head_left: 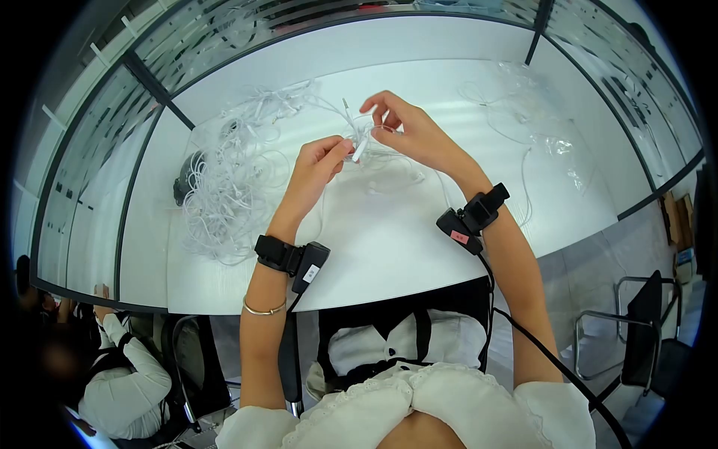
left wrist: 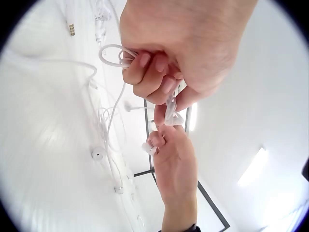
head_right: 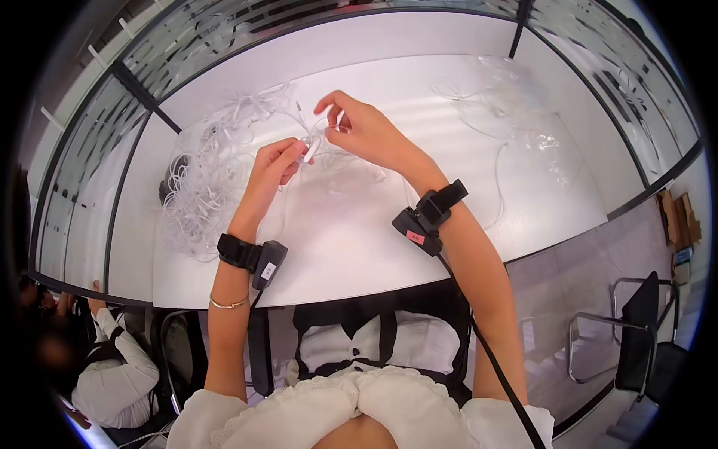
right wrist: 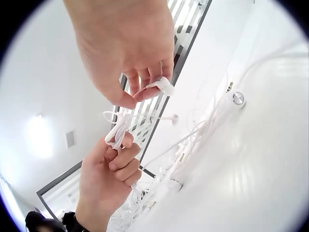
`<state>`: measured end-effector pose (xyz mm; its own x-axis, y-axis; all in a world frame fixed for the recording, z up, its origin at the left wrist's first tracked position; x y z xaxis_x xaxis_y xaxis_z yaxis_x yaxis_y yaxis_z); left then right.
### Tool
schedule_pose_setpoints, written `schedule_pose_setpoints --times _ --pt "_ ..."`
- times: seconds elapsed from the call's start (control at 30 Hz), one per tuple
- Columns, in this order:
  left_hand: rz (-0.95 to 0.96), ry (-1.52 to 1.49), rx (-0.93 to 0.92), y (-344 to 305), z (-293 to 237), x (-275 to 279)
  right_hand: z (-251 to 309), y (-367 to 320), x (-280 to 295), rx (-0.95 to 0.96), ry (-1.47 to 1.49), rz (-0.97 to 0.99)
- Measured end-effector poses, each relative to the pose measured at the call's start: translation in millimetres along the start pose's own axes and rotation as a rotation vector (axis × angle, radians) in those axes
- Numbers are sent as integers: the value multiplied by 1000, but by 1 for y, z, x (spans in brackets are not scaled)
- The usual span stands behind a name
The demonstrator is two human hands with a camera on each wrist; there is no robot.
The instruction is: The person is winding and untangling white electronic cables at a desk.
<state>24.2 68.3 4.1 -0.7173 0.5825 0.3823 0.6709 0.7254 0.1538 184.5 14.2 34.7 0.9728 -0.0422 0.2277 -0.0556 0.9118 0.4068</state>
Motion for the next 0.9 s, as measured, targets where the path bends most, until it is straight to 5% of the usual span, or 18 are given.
schedule_pose_setpoints --times 0.07,0.2,0.3,0.4,0.57,0.9 --pt "-51 -1 35 -1 -1 2 7 -1 -1 168 -117 -74" --pt "-98 28 48 0 3 5 29 -7 -21 138 -328 18" --pt "-73 30 64 -2 -5 7 23 -7 -33 371 -574 79" --pt "-172 -34 197 -1 11 21 29 -8 -27 441 -634 11" --pt "-225 12 161 -3 4 31 47 -15 -25 601 -722 -32" --pt "-571 509 -38 -6 -9 49 55 -16 -32 496 -970 41"
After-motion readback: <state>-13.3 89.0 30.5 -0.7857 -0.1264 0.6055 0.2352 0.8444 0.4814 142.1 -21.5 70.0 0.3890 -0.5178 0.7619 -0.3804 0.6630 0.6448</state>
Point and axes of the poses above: each hand's wrist, its own y-axis towards the middle knuckle, its own x-axis out of the back of the hand, z = x × y, the point moved 5 cm from there along y, towards the middle knuckle, and after that the axes turned 15 degrees about y, right-handed, at the moved point
